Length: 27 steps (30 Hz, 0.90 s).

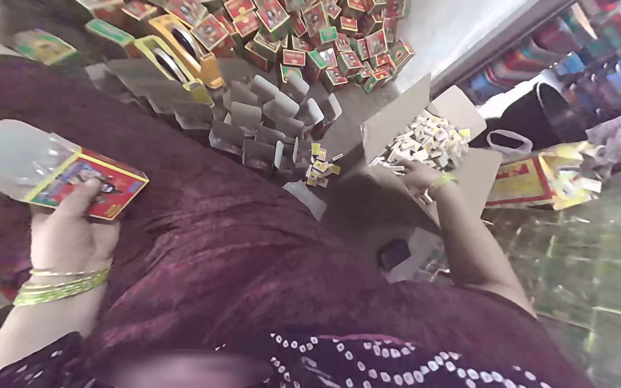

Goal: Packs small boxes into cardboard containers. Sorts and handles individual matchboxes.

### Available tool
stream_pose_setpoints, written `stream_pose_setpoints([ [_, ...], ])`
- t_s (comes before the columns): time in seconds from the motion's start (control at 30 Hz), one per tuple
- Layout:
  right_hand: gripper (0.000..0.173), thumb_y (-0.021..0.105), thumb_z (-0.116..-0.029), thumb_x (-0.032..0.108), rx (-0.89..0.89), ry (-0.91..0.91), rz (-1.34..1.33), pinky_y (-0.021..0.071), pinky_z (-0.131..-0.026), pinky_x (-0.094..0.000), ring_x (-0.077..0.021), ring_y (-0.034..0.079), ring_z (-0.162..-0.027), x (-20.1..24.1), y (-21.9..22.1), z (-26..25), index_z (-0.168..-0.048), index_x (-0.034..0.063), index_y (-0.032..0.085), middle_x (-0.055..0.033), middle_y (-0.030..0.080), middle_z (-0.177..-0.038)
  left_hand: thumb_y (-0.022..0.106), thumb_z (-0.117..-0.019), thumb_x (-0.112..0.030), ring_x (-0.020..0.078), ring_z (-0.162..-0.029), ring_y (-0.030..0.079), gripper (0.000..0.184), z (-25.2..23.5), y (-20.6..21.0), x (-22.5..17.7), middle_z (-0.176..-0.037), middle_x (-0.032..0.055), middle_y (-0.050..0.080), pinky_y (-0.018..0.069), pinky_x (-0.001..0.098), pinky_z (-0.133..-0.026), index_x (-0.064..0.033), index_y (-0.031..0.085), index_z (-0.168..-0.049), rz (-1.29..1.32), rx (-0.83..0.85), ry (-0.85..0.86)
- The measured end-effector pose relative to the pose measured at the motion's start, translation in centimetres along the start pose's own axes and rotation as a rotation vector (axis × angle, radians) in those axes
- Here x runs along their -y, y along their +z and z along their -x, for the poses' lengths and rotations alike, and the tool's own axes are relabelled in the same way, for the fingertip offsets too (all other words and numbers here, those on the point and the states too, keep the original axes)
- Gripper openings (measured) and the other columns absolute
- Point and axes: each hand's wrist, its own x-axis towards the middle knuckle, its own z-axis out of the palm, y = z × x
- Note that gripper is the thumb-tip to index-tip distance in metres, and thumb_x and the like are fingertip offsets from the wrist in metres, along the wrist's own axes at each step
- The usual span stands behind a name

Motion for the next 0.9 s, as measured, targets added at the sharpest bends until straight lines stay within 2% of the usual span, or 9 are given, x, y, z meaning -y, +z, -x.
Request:
stream_pose_setpoints([
  [0.1, 0.058, 0.078, -0.0887, 0.023, 0.0, 0.013, 0.038, 0.0467, -0.093, -0.0681, -0.0465, 0.058, -0.118, 0.0, 0.3, -0.2, -0.143, 0.0148, 0.057, -0.0283, 0.057, -0.137, 0.066, -0.096, -0.019, 0.0141, -0.115, 0.065, 0.049, 0.0, -0.1, 0.0, -0.127, -0.0018, 0.064, 0.0548, 0.0379, -0.102, -0.0191, 0.048, -0.141, 0.009, -0.011, 0.006],
  [0.3, 0.061, 0.084, -0.078, 0.019, -0.125, 0.02, -0.045, 0.0481, -0.095, -0.0661, -0.0439, 0.057, -0.121, -0.2, 1.1, 0.1, -0.136, 0.0112, 0.064, -0.026, 0.055, -0.139, 0.069, -0.0943, -0.017, 0.016, -0.118, 0.064, 0.055, 0.6, 0.6, -0.6, -0.13, 0.0003, 0.064, 0.0551, 0.0398, -0.102, -0.0171, 0.045, -0.144, 0.027, -0.042, 0.011],
  [0.37, 0.055, 0.085, -0.0768, 0.022, -0.149, 0.03, -0.072, 0.048, -0.094, -0.0662, -0.0429, 0.059, -0.116, -0.6, 0.6, 0.2, -0.126, 0.007, 0.067, -0.0259, 0.061, -0.128, 0.071, -0.0935, -0.017, 0.0162, -0.116, 0.065, 0.056, 0.8, 0.8, -0.9, -0.128, 0.0004, 0.065, 0.056, 0.0398, -0.101, -0.0171, 0.045, -0.143, 0.021, -0.06, 0.001],
  [0.4, 0.048, 0.083, -0.0808, 0.022, -0.157, 0.013, -0.08, 0.048, -0.094, -0.0665, -0.0429, 0.061, -0.112, -1.0, 0.1, 0.2, -0.124, 0.0057, 0.069, -0.0263, 0.064, -0.122, 0.07, -0.0936, -0.017, 0.0157, -0.114, 0.066, 0.053, 1.0, 1.1, -1.1, -0.126, -0.0001, 0.065, 0.0566, 0.0393, -0.099, -0.0172, 0.047, -0.141, 0.018, -0.059, -0.004],
  [0.5, 0.026, 0.076, -0.0869, 0.017, -0.257, -0.043, -0.134, 0.0535, -0.082, -0.0618, -0.0369, 0.067, -0.09, -2.6, -1.2, 0.2, -0.11, 0.0056, 0.072, -0.0215, 0.07, -0.099, 0.07, -0.0934, -0.015, 0.0162, -0.115, 0.066, 0.052, 1.2, 1.4, -1.6, -0.126, 0.0003, 0.066, 0.0564, 0.0397, -0.1, -0.0167, 0.048, -0.14, 0.035, -0.064, -0.027],
  [0.6, 0.029, 0.081, -0.0824, 0.018, -0.428, -0.089, -0.251, 0.0522, -0.08, -0.0646, -0.0381, 0.066, -0.091, -1.8, -3.8, 2.8, -0.107, 0.0063, 0.072, -0.0216, 0.069, -0.102, 0.069, -0.0936, -0.013, 0.0165, -0.115, 0.065, 0.052, 1.2, 1.3, -1.6, -0.126, 0.0009, 0.065, 0.056, 0.0401, -0.1, -0.0159, 0.047, -0.141, 0.049, -0.073, -0.022],
  [0.73, 0.029, 0.086, -0.0781, 0.015, -0.583, -0.363, -0.247, 0.0531, -0.079, -0.0586, -0.0318, 0.065, -0.093, 2.0, -6.2, 7.1, -0.1, 0.0058, 0.07, -0.0168, 0.069, -0.106, 0.069, -0.0943, -0.016, 0.0172, -0.116, 0.065, 0.056, 1.3, 1.4, -1.6, -0.129, 0.0018, 0.064, 0.0557, 0.0416, -0.101, -0.0166, 0.044, -0.145, 0.034, -0.085, -0.037],
  [0.83, 0.035, 0.087, -0.0742, 0.026, -0.692, -0.436, -0.047, 0.0516, -0.084, -0.0649, -0.0372, 0.062, -0.108, 7.0, -4.5, 9.8, -0.101, 0.0091, 0.072, -0.0194, 0.061, -0.126, 0.069, -0.0945, -0.015, 0.0197, -0.118, 0.064, 0.059, 1.1, 1.2, -1.3, -0.131, 0.0043, 0.063, 0.055, 0.0433, -0.102, -0.0143, 0.042, -0.146, 0.056, -0.065, -0.017],
  [0.9, 0.037, 0.087, -0.0744, 0.033, -0.716, -0.487, 0.089, 0.0539, -0.081, -0.0645, -0.0398, 0.063, -0.107, 10.4, -1.8, 10.4, -0.101, 0.0112, 0.074, -0.0211, 0.061, -0.125, 0.071, -0.0932, -0.013, 0.0205, -0.115, 0.066, 0.057, 1.1, 1.2, -1.3, -0.127, 0.0051, 0.065, 0.0564, 0.0436, -0.1, -0.0128, 0.044, -0.144, 0.075, -0.068, -0.004],
])
